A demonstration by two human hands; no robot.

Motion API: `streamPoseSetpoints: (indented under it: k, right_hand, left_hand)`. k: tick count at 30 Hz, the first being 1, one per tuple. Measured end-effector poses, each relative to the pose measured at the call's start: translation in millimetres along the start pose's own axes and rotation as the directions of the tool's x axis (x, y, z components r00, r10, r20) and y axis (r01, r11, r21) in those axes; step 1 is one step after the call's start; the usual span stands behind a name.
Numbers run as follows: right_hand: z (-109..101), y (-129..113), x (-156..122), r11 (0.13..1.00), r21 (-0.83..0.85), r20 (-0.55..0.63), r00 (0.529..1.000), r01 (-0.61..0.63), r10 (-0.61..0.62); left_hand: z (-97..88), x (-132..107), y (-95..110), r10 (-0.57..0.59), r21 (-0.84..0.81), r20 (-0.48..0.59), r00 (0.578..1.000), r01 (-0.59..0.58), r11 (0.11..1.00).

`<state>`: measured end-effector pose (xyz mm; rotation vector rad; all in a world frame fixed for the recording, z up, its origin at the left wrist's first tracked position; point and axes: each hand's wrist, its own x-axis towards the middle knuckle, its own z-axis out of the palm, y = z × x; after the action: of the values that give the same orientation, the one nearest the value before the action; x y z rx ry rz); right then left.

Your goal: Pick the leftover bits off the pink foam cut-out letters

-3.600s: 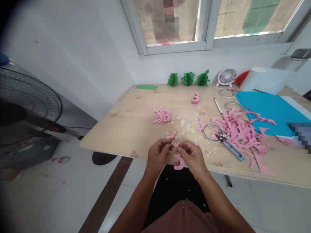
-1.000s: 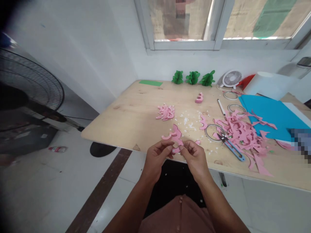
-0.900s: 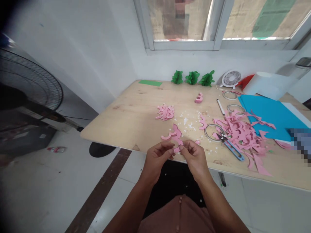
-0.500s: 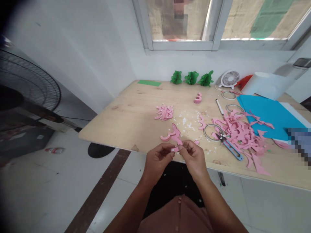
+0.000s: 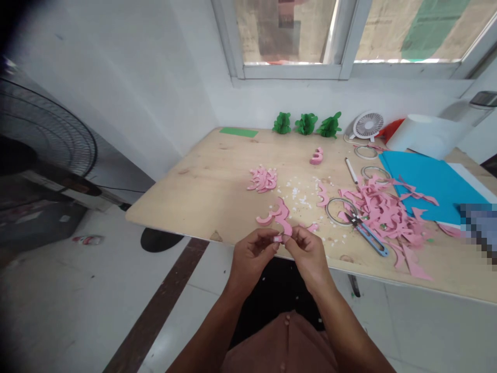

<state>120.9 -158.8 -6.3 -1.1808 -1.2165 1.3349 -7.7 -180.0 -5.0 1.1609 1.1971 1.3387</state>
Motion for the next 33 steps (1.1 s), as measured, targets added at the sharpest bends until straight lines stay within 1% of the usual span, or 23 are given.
streamPoseSetpoints:
  k: [7, 12, 15, 19, 23, 26, 28, 33]
  right_hand:
    - [0.3, -0.4, -1.2, 0.999, 0.029, 0.002, 1.0, -0.015, 0.015]
    - [0.4, -1.7, -1.9, 0.999, 0.036, 0.001, 1.0, -0.012, 0.012]
    - [-0.2, -0.9, -1.8, 1.0, -0.011, -0.015, 1.0, 0.002, -0.002]
    - [-0.3, 0.2, -2.5, 0.99, -0.121, -0.026, 0.996, 0.076, -0.08]
    - [0.7, 0.6, -5.2, 0.95, -0.283, -0.063, 0.986, 0.129, -0.153]
    - [1.2, 1.5, -6.8, 0.926, -0.345, -0.064, 0.981, 0.151, -0.184]
    - [1.3, 2.1, -6.7, 0.932, -0.326, -0.051, 0.981, 0.159, -0.186]
    - [0.7, 1.5, -3.9, 0.973, -0.187, -0.015, 0.99, 0.136, -0.141]
  left_hand:
    - [-2.1, -0.6, -1.6, 0.009, 0.041, 0.0, 1.0, -0.009, 0.999]
    - [-3.0, -1.5, -2.8, -0.001, 0.011, 0.022, 1.0, 0.001, 1.0]
    - [-2.9, -1.7, -1.8, -0.013, -0.006, 0.025, 1.0, 0.014, 1.0]
    - [-1.6, -1.7, 1.4, -0.027, -0.009, 0.019, 0.999, 0.027, 1.0]
    - [1.3, -1.8, 2.4, -0.007, 0.044, -0.022, 1.0, 0.008, 0.999]
    - [3.4, -1.4, 0.7, 0.004, 0.071, -0.049, 0.999, 0.0, 0.998]
    - [4.0, -0.8, -0.6, 0.009, 0.078, -0.052, 0.999, -0.005, 0.997]
    - [2.4, 0.0, -0.7, 0.012, 0.105, -0.026, 1.0, -0.009, 0.994]
